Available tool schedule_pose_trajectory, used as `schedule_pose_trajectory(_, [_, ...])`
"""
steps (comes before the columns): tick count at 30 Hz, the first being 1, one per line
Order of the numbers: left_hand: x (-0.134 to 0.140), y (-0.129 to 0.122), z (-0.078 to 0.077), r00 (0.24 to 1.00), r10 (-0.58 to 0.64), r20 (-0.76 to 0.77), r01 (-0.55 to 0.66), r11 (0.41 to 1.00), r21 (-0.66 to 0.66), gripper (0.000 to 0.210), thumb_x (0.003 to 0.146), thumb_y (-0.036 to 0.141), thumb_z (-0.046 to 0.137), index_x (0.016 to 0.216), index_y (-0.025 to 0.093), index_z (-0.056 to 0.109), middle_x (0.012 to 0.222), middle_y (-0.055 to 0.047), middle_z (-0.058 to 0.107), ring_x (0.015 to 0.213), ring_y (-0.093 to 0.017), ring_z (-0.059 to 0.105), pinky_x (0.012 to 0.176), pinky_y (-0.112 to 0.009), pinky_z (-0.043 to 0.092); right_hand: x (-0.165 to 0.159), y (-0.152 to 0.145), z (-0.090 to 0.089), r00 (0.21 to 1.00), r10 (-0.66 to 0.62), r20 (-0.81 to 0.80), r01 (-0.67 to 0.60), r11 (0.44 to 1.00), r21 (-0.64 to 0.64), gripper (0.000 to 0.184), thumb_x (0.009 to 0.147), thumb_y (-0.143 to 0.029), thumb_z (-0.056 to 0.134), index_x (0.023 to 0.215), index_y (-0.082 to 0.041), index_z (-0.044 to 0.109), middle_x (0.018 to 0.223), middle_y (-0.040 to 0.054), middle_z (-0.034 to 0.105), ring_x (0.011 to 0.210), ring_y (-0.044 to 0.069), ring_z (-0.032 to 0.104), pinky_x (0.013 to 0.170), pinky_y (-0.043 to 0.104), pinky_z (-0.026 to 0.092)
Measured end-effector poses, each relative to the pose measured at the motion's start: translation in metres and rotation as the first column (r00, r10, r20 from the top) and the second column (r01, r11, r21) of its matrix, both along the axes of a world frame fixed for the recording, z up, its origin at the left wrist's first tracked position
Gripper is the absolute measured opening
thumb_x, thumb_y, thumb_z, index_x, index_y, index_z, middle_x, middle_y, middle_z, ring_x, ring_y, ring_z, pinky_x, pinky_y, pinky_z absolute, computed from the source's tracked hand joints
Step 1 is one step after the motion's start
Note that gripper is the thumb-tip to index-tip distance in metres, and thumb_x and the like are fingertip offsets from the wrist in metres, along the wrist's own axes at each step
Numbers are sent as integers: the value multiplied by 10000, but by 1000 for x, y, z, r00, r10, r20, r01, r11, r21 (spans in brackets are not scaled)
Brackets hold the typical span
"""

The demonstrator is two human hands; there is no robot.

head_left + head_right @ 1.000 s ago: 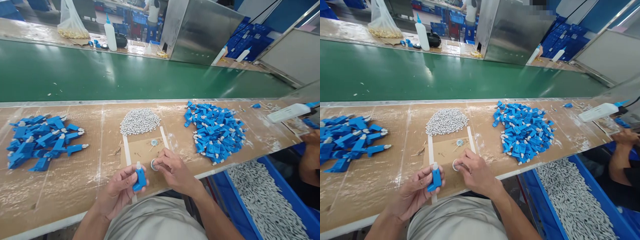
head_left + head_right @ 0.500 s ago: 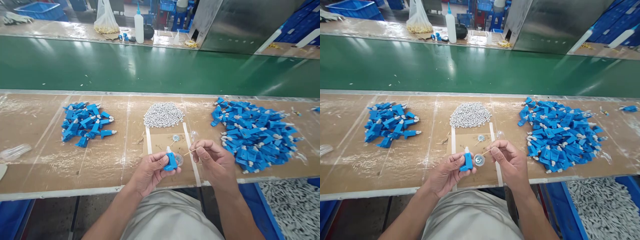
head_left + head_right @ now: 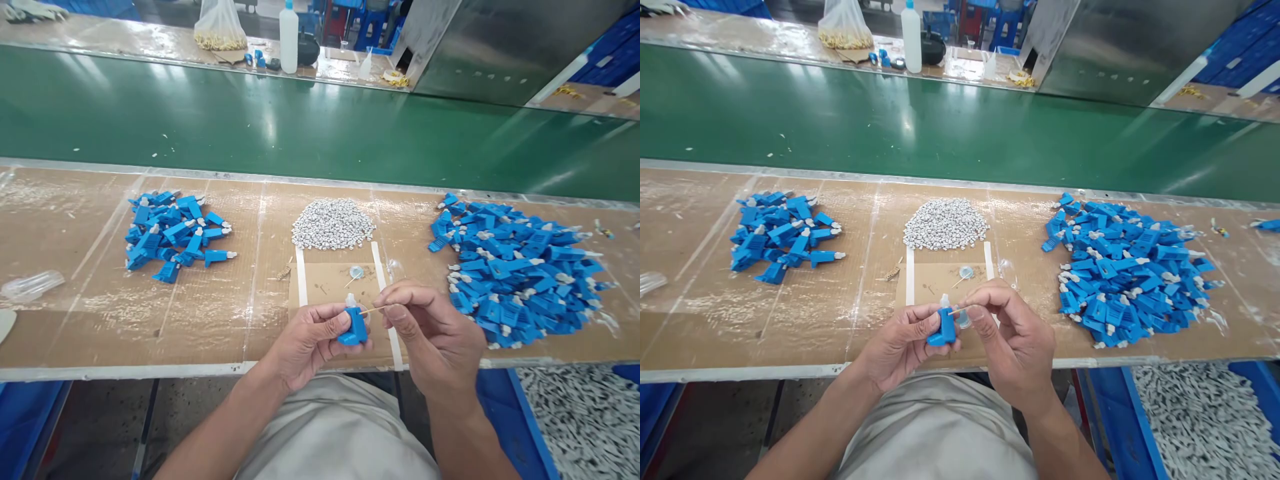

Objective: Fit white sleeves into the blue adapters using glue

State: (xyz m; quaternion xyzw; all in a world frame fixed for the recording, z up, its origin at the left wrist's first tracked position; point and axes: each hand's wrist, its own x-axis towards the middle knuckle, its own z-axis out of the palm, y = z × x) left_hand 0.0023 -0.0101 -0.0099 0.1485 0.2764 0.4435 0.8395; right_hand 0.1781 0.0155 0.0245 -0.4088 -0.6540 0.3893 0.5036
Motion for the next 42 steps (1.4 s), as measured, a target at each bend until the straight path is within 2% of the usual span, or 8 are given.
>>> schedule_pose_trajectory(9, [-1,-1,0,1000,-6,-7,5,999,-34,299,814,351,836,943,88,774,877,-90,717,779,-164,730,731,-220,569,-1,0,-3,999,31,40,-31,1000,3,121,997,-167,608,980,-246,697,910,39,680,863,202,665,701,325,543])
schedule_pose_trajectory(15, [-1,-1,-2,1000,-2,-5,2,1000,-20,308,839,341,813,1012,87,795,868,-85,715,765,-153,726,709,-200,572,0,1,-3,975,60,215,-91,987,136,154,980,-101,593,1009,-237,658,888,27,677,838,197,646,757,358,505])
schedule_pose_trajectory(21, [-1,0,-6,1000,12,12,-11,1000,-12,270,837,323,819,963,84,804,860,-78,717,741,-129,707,694,-185,567,1,1,-3,942,44,333,-146,947,287,231,958,-38,566,1060,-238,620,907,33,680,850,201,639,744,362,490])
schedule_pose_trajectory(25, [0,-1,-7,999,10,31,-9,1000,-10,290,840,317,816,996,72,803,848,-88,726,740,-135,706,685,-183,574,1,0,-3,937,93,336,-183,952,245,231,957,-31,567,1054,-232,627,904,32,671,846,195,629,744,354,480])
schedule_pose_trajectory(30, [-4,0,-10,992,-12,128,21,998,-64,296,830,273,822,1047,74,785,910,-111,748,790,-173,755,690,-172,595,4,2,-5,998,59,31,-62,992,107,189,966,-74,587,1017,-231,679,930,47,649,903,214,623,776,364,490])
schedule_pose_trajectory(32, [-7,1,-13,985,-21,170,37,995,-91,296,822,250,828,1051,69,777,927,-116,751,798,-180,766,686,-164,601,10,5,-8,1000,14,-17,-13,997,79,157,964,-101,612,987,-228,701,953,52,635,962,221,612,795,355,478])
schedule_pose_trajectory(39, [-15,-3,-24,979,32,202,-4,990,-139,317,795,215,847,1054,51,764,897,-112,759,805,-193,775,698,-165,618,27,6,-38,961,15,277,-17,1000,5,119,981,-187,642,1019,-239,742,985,33,653,904,183,620,739,308,461])
schedule_pose_trajectory(42, [-18,-5,-25,973,47,225,-13,989,-148,308,786,213,857,1044,68,768,891,-106,767,796,-179,775,704,-159,618,29,11,-45,943,41,331,-42,999,-4,173,1010,-210,599,1091,-239,749,1024,43,678,946,191,646,781,317,481])
